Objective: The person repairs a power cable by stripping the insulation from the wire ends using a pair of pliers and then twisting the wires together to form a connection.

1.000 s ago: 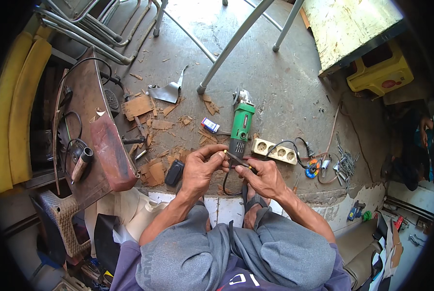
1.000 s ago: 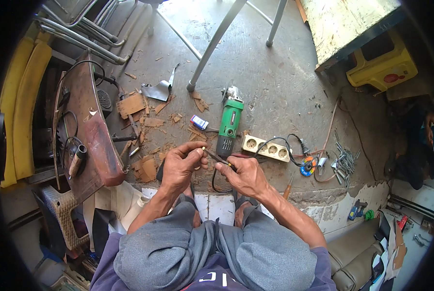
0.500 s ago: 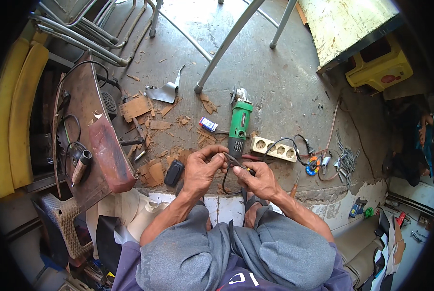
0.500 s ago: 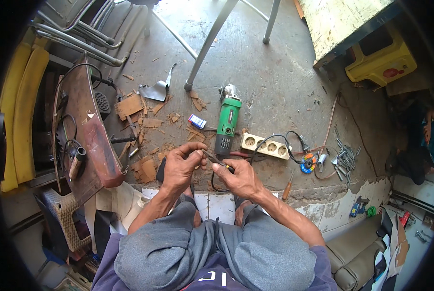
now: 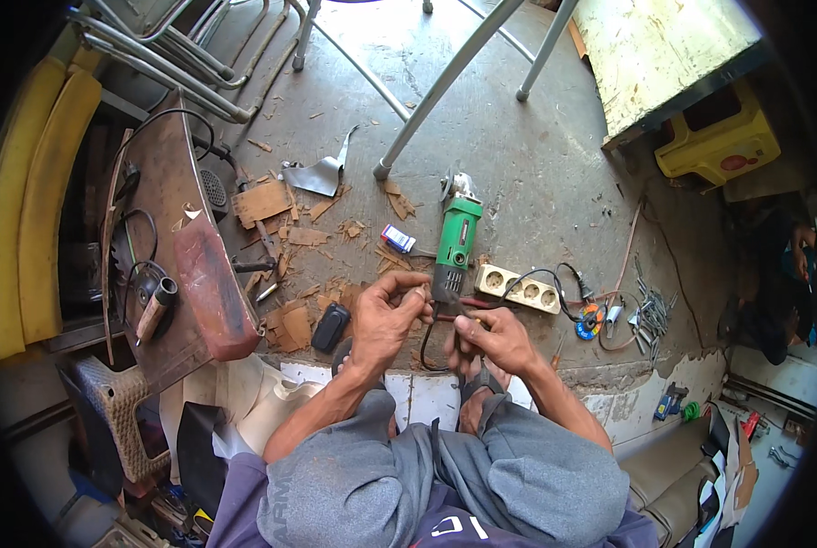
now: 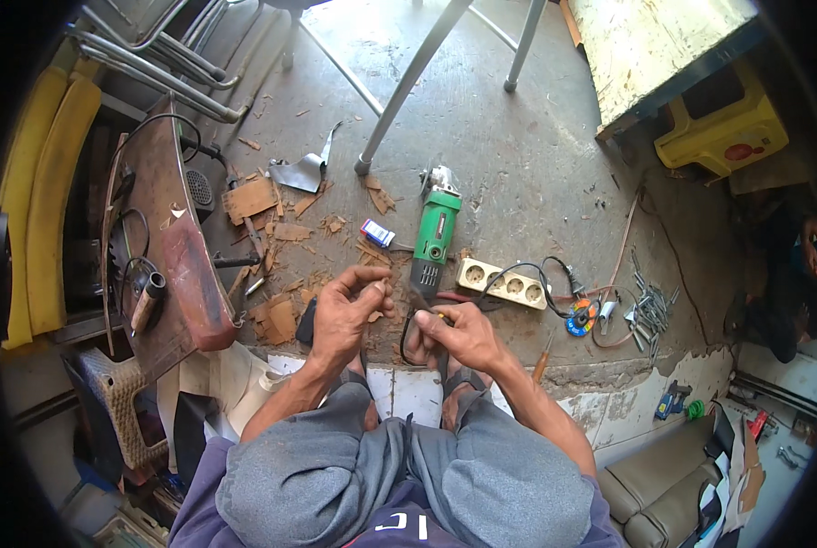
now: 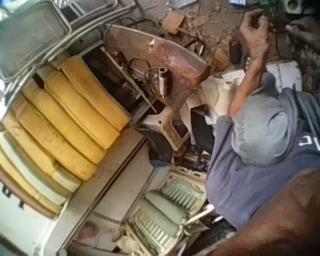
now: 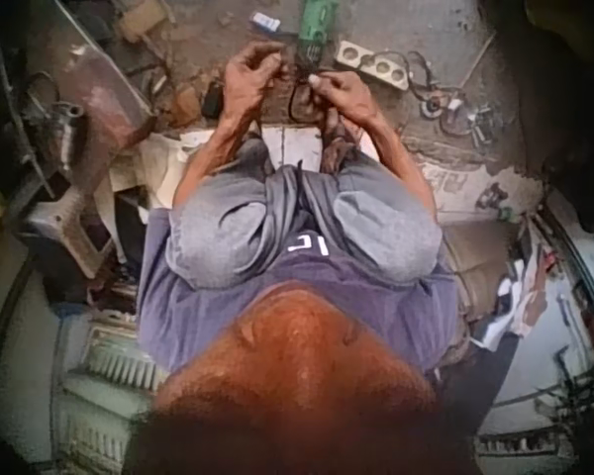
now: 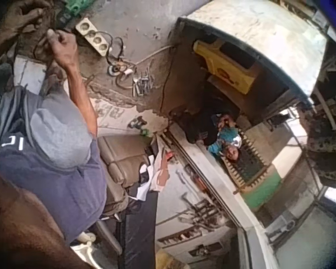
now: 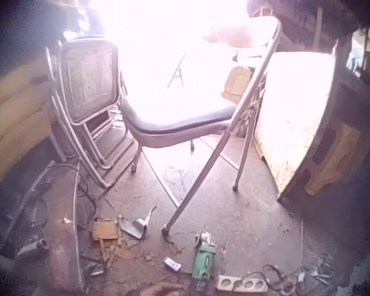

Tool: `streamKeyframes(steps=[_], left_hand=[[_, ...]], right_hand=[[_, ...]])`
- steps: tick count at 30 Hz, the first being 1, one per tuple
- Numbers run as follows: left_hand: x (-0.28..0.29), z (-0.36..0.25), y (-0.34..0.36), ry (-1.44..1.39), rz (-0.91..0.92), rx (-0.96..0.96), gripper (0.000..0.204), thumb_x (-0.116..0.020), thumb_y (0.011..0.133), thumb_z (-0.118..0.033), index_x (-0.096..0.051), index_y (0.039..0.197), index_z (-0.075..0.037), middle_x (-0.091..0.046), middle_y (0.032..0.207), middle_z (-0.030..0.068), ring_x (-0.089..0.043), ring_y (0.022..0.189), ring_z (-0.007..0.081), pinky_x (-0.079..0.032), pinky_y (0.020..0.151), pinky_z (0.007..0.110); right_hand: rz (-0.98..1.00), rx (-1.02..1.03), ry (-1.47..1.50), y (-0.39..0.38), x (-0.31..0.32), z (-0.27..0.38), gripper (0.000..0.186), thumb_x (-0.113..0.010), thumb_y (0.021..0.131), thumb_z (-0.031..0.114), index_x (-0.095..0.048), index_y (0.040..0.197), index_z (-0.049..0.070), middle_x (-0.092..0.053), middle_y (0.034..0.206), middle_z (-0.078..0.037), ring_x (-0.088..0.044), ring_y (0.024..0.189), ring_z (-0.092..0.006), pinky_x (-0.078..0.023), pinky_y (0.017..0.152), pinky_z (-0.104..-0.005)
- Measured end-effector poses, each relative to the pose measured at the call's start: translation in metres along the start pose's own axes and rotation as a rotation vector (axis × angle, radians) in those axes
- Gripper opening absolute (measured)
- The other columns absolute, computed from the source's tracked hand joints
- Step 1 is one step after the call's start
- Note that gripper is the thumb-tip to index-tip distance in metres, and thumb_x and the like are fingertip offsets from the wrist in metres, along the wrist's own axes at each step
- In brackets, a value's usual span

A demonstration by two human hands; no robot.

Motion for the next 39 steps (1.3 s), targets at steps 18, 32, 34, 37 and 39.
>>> streamKeyframes(steps=[18,32,34,37,39], left_hand=[[-0.005,-0.005,0.001,-0.003,-0.030,0.035,0.030,-0.064,0.097,-0.008,-0.063,0.120,0.011,-0.068,0.092,0.0086,-0.067,0.080,0.0141,-0.059,0.071,0.028],[-0.008,-0.002,0.002,0.032,-0.037,0.078,0.027,-0.064,0.101,-0.017,-0.064,0.110,0.009,-0.071,0.093,0.0119,-0.070,0.080,0.0177,-0.062,0.075,0.030],[-0.010,-0.001,0.003,0.044,-0.049,0.076,0.026,-0.064,0.101,-0.017,-0.064,0.109,0.008,-0.071,0.092,0.0122,-0.071,0.079,0.0178,-0.062,0.075,0.031],[-0.010,-0.003,0.003,0.050,-0.058,0.032,0.025,-0.063,0.101,-0.017,-0.067,0.106,0.008,-0.071,0.090,0.0113,-0.070,0.078,0.0168,-0.061,0.074,0.030],[-0.010,-0.007,0.002,0.097,-0.053,-0.012,0.026,-0.063,0.101,-0.017,-0.068,0.106,0.008,-0.071,0.089,0.0110,-0.070,0.078,0.0162,-0.060,0.073,0.030]], right_hand=[[-0.563,0.644,-1.082,-0.018,-0.003,0.072,0.023,-0.077,0.084,0.015,-0.059,0.082,0.000,-0.063,0.085,-0.014,-0.063,0.070,-0.0304,-0.051,0.058,-0.0409],[-0.623,0.571,-1.166,-0.022,-0.006,0.073,0.026,-0.076,0.084,0.017,-0.053,0.078,0.004,-0.052,0.078,-0.011,-0.059,0.064,-0.0295,-0.045,0.050,-0.0418],[-0.632,0.556,-1.182,-0.022,-0.005,0.073,0.025,-0.075,0.084,0.016,-0.054,0.078,0.004,-0.052,0.078,-0.011,-0.060,0.066,-0.0294,-0.046,0.050,-0.0419],[-0.631,0.540,-1.170,-0.021,-0.004,0.071,0.024,-0.075,0.084,0.016,-0.054,0.079,0.005,-0.052,0.079,-0.011,-0.060,0.065,-0.0301,-0.046,0.050,-0.0421],[-0.610,0.521,-1.137,-0.020,-0.004,0.070,0.024,-0.075,0.084,0.015,-0.054,0.079,0.004,-0.052,0.078,-0.012,-0.059,0.063,-0.0309,-0.046,0.051,-0.0424]])
Point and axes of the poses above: each hand's wrist, its own y-axis towards the middle knuckle, its own x-axis out of the back of the hand, z = x × y, the point moved 9 cm from there along y, towards the middle knuckle
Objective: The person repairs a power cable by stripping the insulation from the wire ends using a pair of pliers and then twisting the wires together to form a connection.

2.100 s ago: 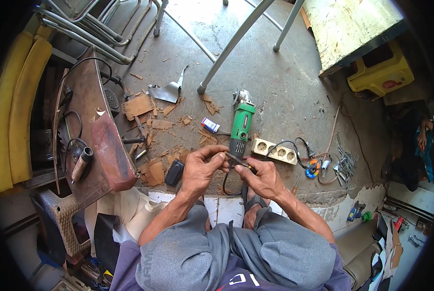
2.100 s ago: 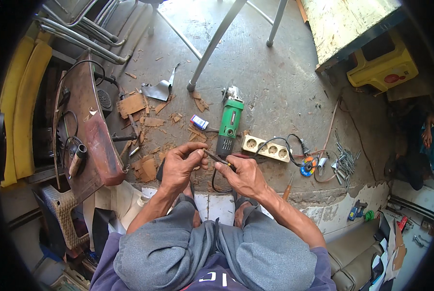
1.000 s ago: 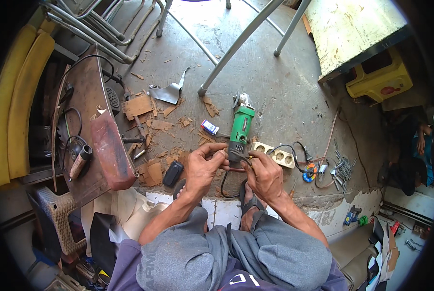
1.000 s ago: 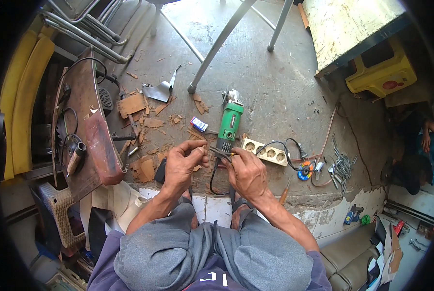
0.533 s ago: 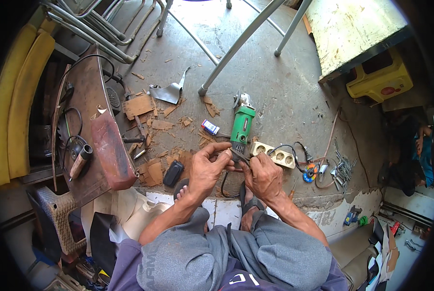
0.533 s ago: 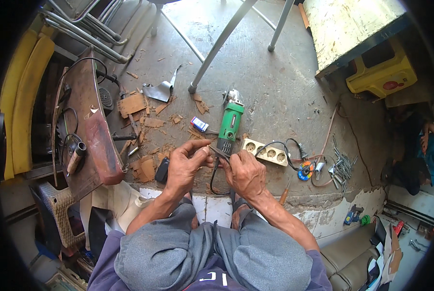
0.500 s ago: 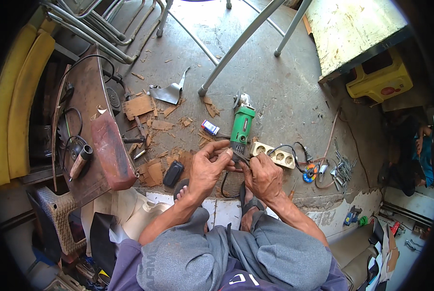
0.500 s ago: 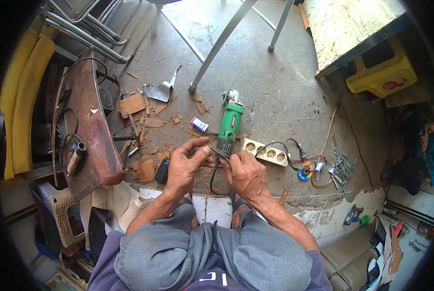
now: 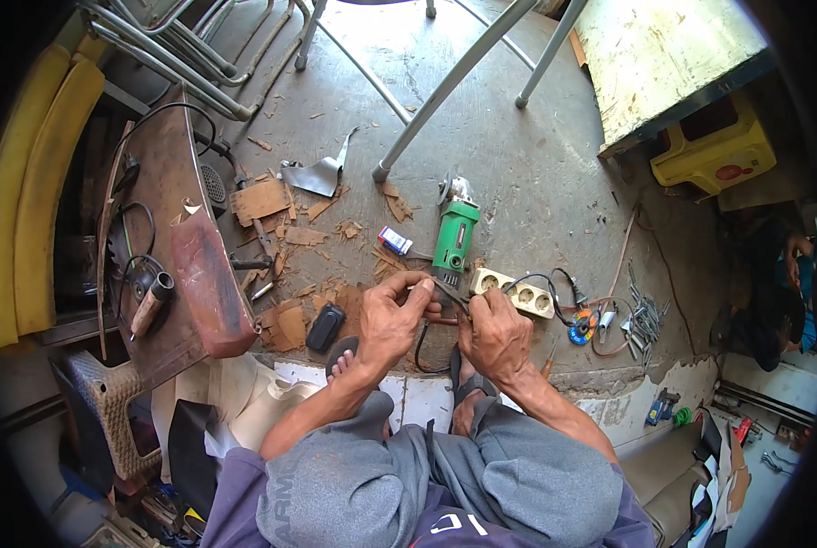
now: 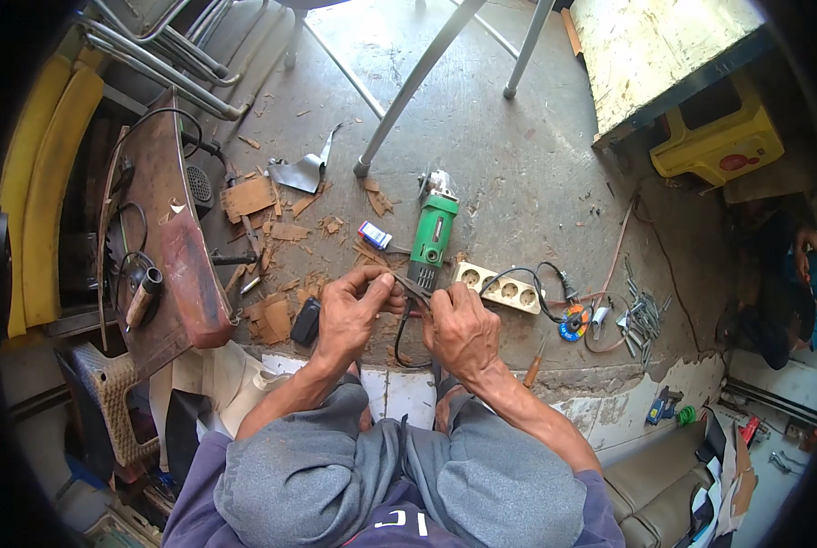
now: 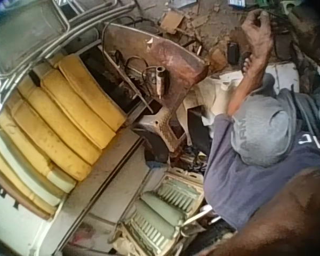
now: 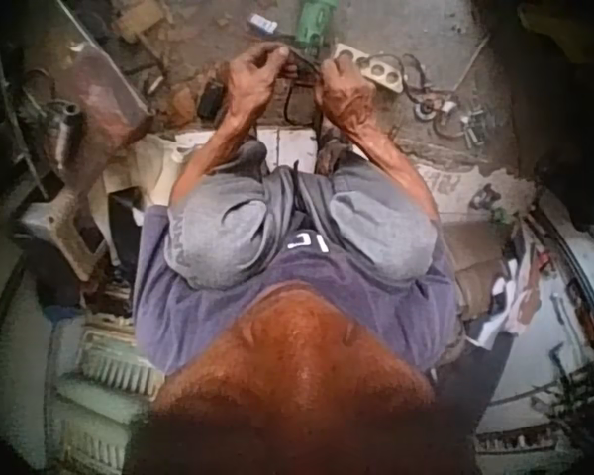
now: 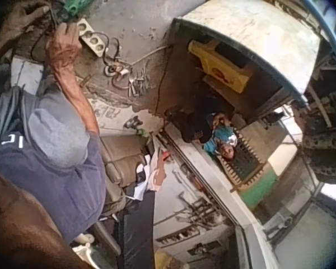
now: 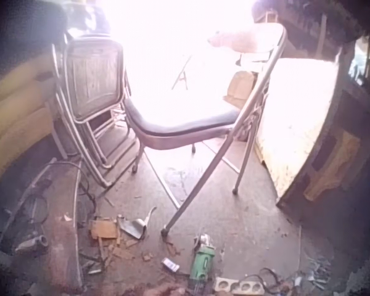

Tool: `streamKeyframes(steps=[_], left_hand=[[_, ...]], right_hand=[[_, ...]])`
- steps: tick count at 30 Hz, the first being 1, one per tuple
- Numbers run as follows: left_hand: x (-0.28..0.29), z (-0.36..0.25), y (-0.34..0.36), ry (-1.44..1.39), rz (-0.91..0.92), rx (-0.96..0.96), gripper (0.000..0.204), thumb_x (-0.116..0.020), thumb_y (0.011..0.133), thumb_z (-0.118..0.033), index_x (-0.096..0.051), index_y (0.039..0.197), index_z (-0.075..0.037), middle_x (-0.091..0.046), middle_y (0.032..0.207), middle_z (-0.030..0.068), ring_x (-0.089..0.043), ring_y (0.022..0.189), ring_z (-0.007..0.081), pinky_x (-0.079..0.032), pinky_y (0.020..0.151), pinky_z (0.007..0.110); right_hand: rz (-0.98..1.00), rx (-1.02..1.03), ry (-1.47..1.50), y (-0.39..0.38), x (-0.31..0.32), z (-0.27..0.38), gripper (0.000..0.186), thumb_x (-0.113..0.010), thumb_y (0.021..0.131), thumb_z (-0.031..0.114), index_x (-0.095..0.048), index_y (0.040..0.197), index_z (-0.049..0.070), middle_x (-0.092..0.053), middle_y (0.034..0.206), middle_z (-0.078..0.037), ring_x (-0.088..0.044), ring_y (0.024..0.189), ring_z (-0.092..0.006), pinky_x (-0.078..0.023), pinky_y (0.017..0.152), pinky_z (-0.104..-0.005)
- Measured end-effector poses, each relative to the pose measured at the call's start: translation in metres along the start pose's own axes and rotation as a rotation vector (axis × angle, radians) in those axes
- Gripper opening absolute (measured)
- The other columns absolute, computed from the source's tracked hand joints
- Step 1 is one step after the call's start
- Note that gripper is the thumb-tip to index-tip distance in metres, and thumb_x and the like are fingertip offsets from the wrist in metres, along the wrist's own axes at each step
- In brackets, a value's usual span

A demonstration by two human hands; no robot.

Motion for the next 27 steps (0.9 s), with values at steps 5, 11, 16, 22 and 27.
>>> streamKeyframes(steps=[5,11,16,22,27], left_hand=[[0.002,-0.002,-0.002,0.034,0.011,-0.037,0.028,-0.063,0.101,-0.016,-0.068,0.111,0.010,-0.072,0.089,0.0110,-0.069,0.078,0.0150,-0.060,0.072,0.029],[0.008,0.004,-0.001,0.033,0.021,-0.046,0.028,-0.064,0.100,-0.014,-0.069,0.116,0.008,-0.073,0.090,0.0115,-0.071,0.078,0.0149,-0.060,0.070,0.028],[0.007,0.005,-0.001,0.020,0.062,-0.049,0.029,-0.064,0.100,-0.014,-0.069,0.117,0.008,-0.073,0.090,0.0121,-0.072,0.077,0.0150,-0.060,0.069,0.027],[0.008,-0.002,-0.001,0.133,0.001,-0.028,0.029,-0.066,0.099,-0.014,-0.068,0.116,0.010,-0.072,0.087,0.0124,-0.070,0.076,0.0155,-0.062,0.068,0.029],[0.007,-0.003,-0.001,0.214,-0.046,-0.029,0.028,-0.065,0.099,-0.013,-0.068,0.114,0.011,-0.072,0.087,0.0127,-0.071,0.075,0.0159,-0.062,0.068,0.030]], right_hand=[[0.077,-0.056,0.161,0.001,-0.007,-0.003,0.020,-0.073,0.087,0.013,-0.057,0.079,0.003,-0.054,0.072,-0.013,-0.058,0.059,-0.0345,-0.046,0.053,-0.0426],[0.232,-0.238,0.627,-0.010,-0.038,-0.022,0.024,-0.068,0.096,0.022,-0.066,0.094,-0.002,-0.054,0.066,-0.009,-0.049,0.054,-0.0187,-0.041,0.053,-0.0360],[0.615,-0.732,1.170,-0.034,-0.070,-0.029,0.034,-0.063,0.099,0.028,-0.067,0.084,-0.003,-0.058,0.070,-0.016,-0.051,0.057,-0.0242,-0.042,0.056,-0.0372],[0.184,-0.166,0.534,-0.008,-0.042,-0.022,0.021,-0.068,0.095,0.017,-0.058,0.087,0.000,-0.056,0.068,-0.012,-0.056,0.055,-0.0298,-0.043,0.050,-0.0394],[0.125,-0.029,0.065,-0.008,-0.031,-0.008,0.019,-0.069,0.083,0.007,-0.049,0.086,0.004,-0.053,0.081,-0.015,-0.065,0.066,-0.0345,-0.052,0.048,-0.0438]])
Point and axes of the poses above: each hand's wrist, its own y-axis towards the middle knuckle, its own x-axis out of the back of the hand, z = x × y, the point moved 9 cm from there along y, towards the middle knuckle
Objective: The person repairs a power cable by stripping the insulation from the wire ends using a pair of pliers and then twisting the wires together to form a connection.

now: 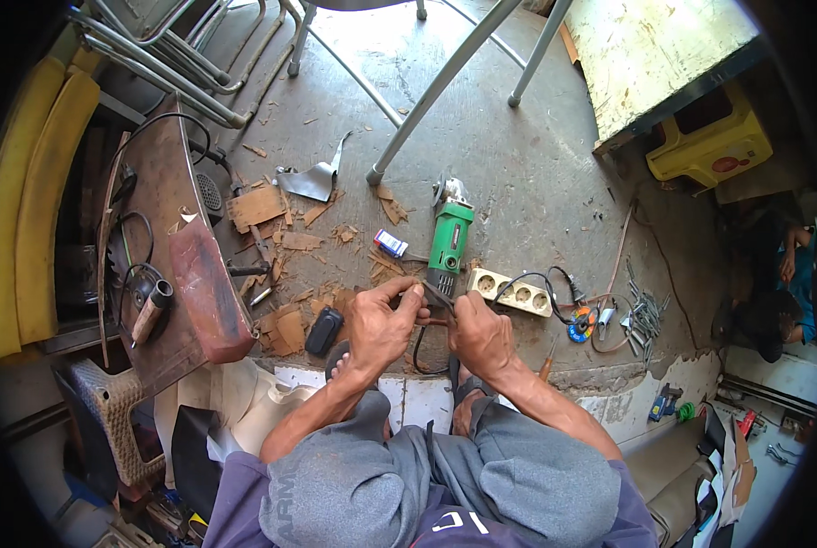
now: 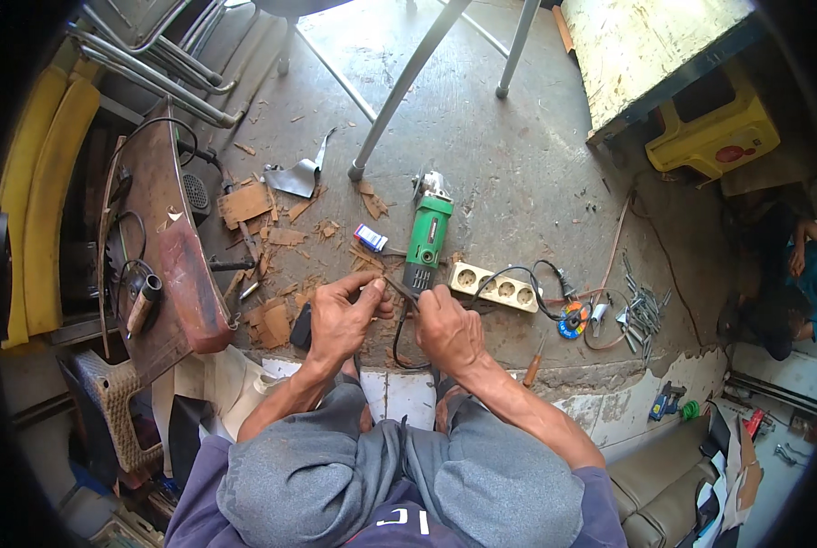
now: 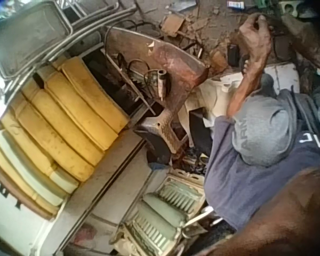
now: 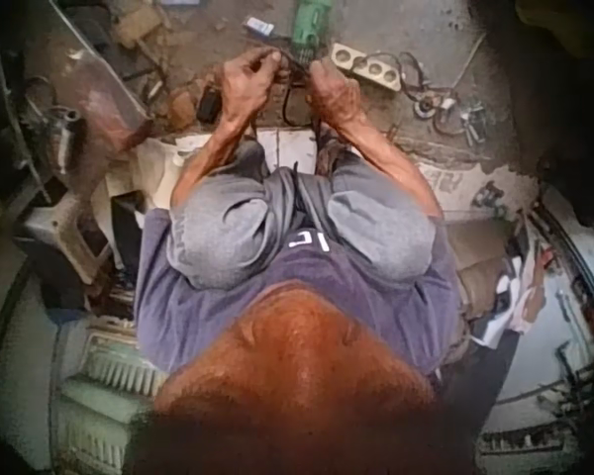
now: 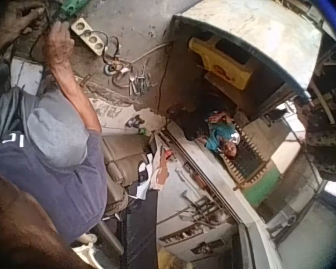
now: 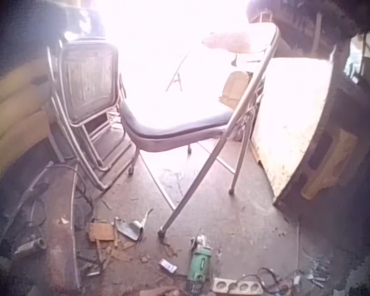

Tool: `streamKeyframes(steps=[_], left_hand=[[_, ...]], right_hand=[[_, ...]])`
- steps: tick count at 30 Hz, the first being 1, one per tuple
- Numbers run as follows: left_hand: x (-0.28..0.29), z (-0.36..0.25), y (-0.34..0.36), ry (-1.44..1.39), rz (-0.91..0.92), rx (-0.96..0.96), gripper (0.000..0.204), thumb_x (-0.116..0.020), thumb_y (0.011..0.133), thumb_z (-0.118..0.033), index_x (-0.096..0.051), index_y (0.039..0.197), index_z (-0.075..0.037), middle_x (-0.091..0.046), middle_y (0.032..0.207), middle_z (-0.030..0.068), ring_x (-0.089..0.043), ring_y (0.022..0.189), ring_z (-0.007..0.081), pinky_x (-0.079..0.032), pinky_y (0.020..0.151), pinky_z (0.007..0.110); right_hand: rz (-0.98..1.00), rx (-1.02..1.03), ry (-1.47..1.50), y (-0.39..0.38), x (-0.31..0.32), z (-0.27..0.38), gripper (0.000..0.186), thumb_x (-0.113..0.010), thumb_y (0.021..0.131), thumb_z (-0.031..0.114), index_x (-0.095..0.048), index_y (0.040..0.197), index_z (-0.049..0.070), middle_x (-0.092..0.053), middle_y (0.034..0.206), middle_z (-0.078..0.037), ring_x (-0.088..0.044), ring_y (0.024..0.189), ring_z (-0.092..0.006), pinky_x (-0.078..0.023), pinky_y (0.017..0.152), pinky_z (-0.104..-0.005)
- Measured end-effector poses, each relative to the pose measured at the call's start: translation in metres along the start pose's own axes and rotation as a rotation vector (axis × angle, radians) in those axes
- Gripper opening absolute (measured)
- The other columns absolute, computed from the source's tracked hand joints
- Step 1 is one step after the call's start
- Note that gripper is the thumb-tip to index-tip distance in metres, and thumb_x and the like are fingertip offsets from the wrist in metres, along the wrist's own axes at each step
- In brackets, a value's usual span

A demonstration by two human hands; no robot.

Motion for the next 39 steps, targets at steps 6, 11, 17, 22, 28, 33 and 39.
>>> streamKeyframes(steps=[6,11,17,22,28,33,39], left_hand=[[0.000,-0.006,0.005,-0.071,0.032,-0.011,0.028,-0.065,0.099,-0.012,-0.068,0.113,0.012,-0.072,0.089,0.0139,-0.072,0.077,0.0184,-0.063,0.071,0.031],[-0.004,-0.003,0.005,-0.195,0.114,0.019,0.027,-0.065,0.100,-0.012,-0.068,0.112,0.012,-0.072,0.091,0.0150,-0.072,0.078,0.0194,-0.063,0.073,0.032],[0.000,0.005,0.007,-0.149,0.084,0.035,0.027,-0.065,0.099,-0.012,-0.068,0.111,0.012,-0.072,0.090,0.0148,-0.072,0.077,0.0187,-0.063,0.071,0.031],[0.004,-0.006,0.003,-0.022,-0.004,-0.011,0.027,-0.065,0.099,-0.012,-0.068,0.111,0.012,-0.072,0.088,0.0141,-0.072,0.074,0.0180,-0.063,0.067,0.030],[0.000,-0.006,0.006,-0.129,0.062,0.004,0.027,-0.065,0.099,-0.013,-0.068,0.111,0.012,-0.072,0.088,0.0139,-0.072,0.075,0.0181,-0.063,0.069,0.030],[-0.002,0.000,0.007,-0.157,0.107,0.018,0.028,-0.065,0.099,-0.013,-0.069,0.111,0.012,-0.072,0.088,0.0145,-0.072,0.076,0.0184,-0.063,0.069,0.030],[0.001,0.003,0.008,-0.073,0.050,0.023,0.027,-0.064,0.099,-0.013,-0.069,0.111,0.012,-0.072,0.088,0.0141,-0.072,0.075,0.0185,-0.063,0.066,0.030]], right_hand=[[0.008,0.043,0.039,0.007,0.012,0.007,0.018,-0.066,0.089,0.010,-0.050,0.085,0.004,-0.052,0.076,-0.013,-0.062,0.062,-0.0302,-0.049,0.046,-0.0384],[0.437,-0.412,1.182,-0.010,-0.038,-0.018,0.030,-0.060,0.101,0.025,-0.053,0.085,0.002,-0.047,0.066,-0.005,-0.052,0.055,-0.0192,-0.039,0.046,-0.0346],[0.281,-0.201,0.867,-0.002,-0.032,-0.014,0.031,-0.060,0.102,0.026,-0.052,0.083,0.004,-0.044,0.062,-0.005,-0.047,0.054,-0.0137,-0.035,0.043,-0.0327],[-0.086,0.147,-0.262,0.003,0.004,0.016,0.017,-0.067,0.079,0.008,-0.049,0.080,0.008,-0.047,0.080,-0.009,-0.060,0.065,-0.0232,-0.051,0.047,-0.0347],[0.071,-0.039,0.527,0.005,-0.010,-0.006,0.021,-0.063,0.097,0.016,-0.050,0.083,0.007,-0.049,0.068,-0.005,-0.051,0.051,-0.0172,-0.039,0.041,-0.0294],[0.627,-0.765,1.581,-0.023,-0.053,0.001,0.028,-0.057,0.104,0.026,-0.051,0.084,0.008,-0.043,0.064,0.002,-0.040,0.051,-0.0080,-0.028,0.042,-0.0249],[-0.048,0.120,-0.213,-0.001,-0.005,0.008,0.015,-0.063,0.087,0.009,-0.049,0.081,0.007,-0.045,0.073,-0.008,-0.057,0.060,-0.0182,-0.047,0.045,-0.0311]])
Point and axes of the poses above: each hand's wrist, its own y-axis towards the middle knuckle, its own x-axis out of the back of the hand, z = x × y, the point moved 9 cm from there along y, towards the middle knuckle
